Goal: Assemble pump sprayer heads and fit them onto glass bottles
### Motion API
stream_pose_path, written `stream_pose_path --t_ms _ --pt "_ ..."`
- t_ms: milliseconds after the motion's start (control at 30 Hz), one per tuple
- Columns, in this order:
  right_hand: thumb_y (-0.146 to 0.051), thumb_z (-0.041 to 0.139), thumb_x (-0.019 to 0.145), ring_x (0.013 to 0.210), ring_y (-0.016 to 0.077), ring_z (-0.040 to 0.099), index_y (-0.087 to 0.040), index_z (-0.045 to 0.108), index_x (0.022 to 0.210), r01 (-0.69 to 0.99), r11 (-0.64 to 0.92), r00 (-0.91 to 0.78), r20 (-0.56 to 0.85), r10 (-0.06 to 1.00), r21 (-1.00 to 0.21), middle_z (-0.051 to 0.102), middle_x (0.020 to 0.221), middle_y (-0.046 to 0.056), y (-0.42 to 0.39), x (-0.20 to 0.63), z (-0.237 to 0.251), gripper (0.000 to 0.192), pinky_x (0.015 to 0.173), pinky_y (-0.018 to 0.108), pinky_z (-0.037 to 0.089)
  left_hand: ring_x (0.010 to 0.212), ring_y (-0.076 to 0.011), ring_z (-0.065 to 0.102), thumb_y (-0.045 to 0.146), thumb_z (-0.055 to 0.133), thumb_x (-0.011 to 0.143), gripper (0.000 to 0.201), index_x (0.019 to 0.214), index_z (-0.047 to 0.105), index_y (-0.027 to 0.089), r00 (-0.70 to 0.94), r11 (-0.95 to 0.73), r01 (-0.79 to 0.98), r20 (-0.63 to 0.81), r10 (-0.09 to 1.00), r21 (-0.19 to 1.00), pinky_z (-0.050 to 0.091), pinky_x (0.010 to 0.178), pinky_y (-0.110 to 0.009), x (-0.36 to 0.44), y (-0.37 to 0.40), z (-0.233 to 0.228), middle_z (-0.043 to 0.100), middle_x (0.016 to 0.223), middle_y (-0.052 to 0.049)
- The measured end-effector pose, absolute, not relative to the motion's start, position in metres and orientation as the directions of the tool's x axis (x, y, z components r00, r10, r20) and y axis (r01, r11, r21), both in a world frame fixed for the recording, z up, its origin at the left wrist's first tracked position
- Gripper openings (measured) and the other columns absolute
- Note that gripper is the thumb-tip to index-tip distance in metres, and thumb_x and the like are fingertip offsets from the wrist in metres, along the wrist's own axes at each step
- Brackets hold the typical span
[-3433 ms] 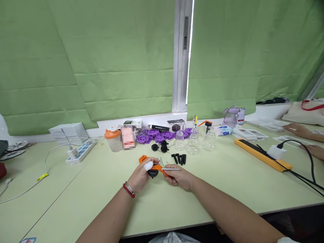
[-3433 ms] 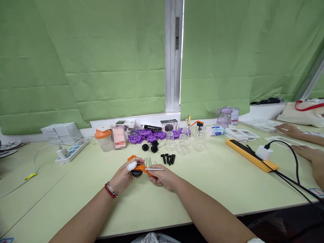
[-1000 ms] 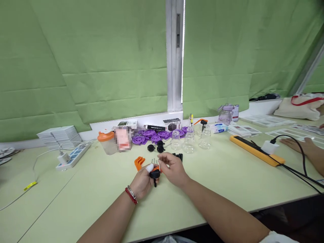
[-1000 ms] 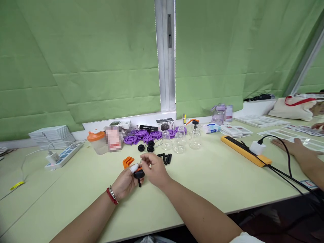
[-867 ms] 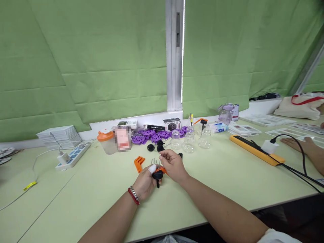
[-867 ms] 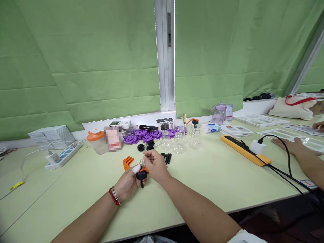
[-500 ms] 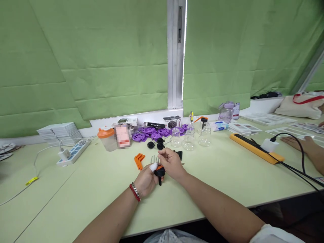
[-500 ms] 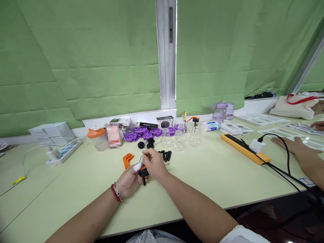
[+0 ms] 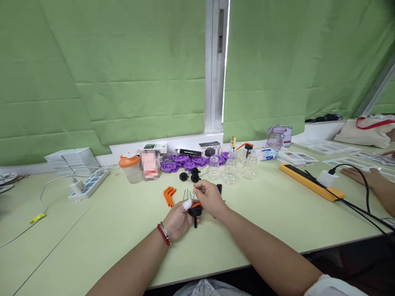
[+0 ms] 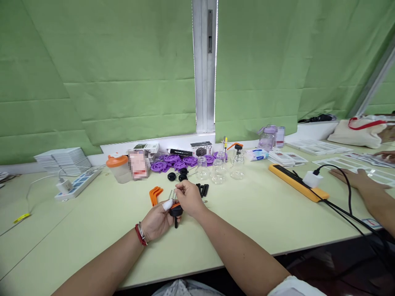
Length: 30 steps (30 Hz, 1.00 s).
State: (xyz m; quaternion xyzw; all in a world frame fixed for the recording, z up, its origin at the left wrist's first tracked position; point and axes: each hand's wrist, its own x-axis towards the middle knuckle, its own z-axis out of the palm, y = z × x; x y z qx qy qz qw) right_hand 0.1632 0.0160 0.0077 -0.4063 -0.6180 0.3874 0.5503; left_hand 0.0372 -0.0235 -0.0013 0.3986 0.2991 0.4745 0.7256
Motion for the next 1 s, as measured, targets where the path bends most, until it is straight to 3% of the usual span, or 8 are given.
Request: stream_pose_path --t_ms 267,433,600,800,1000 --pt "-0.022 0.056 0.072 0.053 0.0104 0.055 -0.017 0.057 0.081 -0.007 0.292 -0.226 0.286 0.931 -0.957 0.059 0.067 -0.002 0.011 0.168 0.015 0.009 0.051 0.024 0.048 0.063 -0.0174 0.055 0.030 0.062 0.076 0.019 0.081 0.063 0.011 0.424 0.295 -0.470 -0.080 0.902 0.832 0.045 0.057 -0.031 0.036 -0.023 -0.002 0.061 0.072 -0.008" --pt "-0.023 0.058 0.072 0.058 0.0118 0.056 -0.018 0.059 0.079 0.017 0.289 -0.183 0.281 0.942 -0.957 0.059 0.069 -0.001 0.013 0.168 0.011 0.008 0.049 0.024 0.050 0.066 -0.0183 0.057 0.031 0.062 0.077 0.021 0.083 0.065 0.011 0.447 0.313 -0.451 -0.093 0.890 0.836 0.046 0.059 -0.032 0.035 -0.024 -0.002 0.063 0.076 -0.011" --pt "-0.022 0.056 0.074 0.050 0.0111 0.054 -0.019 0.059 0.077 0.110 0.322 -0.188 0.298 0.936 -0.941 0.057 0.061 -0.002 0.010 0.169 0.010 0.005 0.043 0.022 0.046 0.065 -0.0173 0.056 0.033 0.066 0.075 0.020 0.078 0.064 0.013 0.441 0.315 -0.448 -0.100 0.892 0.837 0.045 0.059 -0.031 0.034 -0.025 -0.001 0.062 0.073 -0.009" --pt "-0.021 0.050 0.082 0.057 0.0129 0.059 -0.020 0.064 0.082 0.257 0.457 -0.344 0.361 0.867 -0.852 0.064 0.069 0.000 -0.003 0.174 0.019 0.014 0.056 0.026 0.048 0.064 -0.0160 0.055 0.035 0.067 0.075 0.023 0.074 0.061 0.013 0.413 0.315 -0.484 -0.104 0.905 0.817 0.045 0.059 -0.030 0.031 -0.021 -0.004 0.059 0.069 -0.006" --pt "-0.015 0.057 0.081 0.086 0.0178 0.057 -0.020 0.070 0.090 0.429 0.681 -0.481 0.488 0.728 -0.593 0.068 0.084 0.004 -0.009 0.176 0.024 0.016 0.080 0.032 0.042 0.079 -0.0171 0.058 0.028 0.068 0.074 0.015 0.075 0.059 0.015 0.358 0.297 -0.529 -0.109 0.927 0.795 0.046 0.069 -0.029 0.030 -0.018 -0.003 0.061 0.077 -0.006"
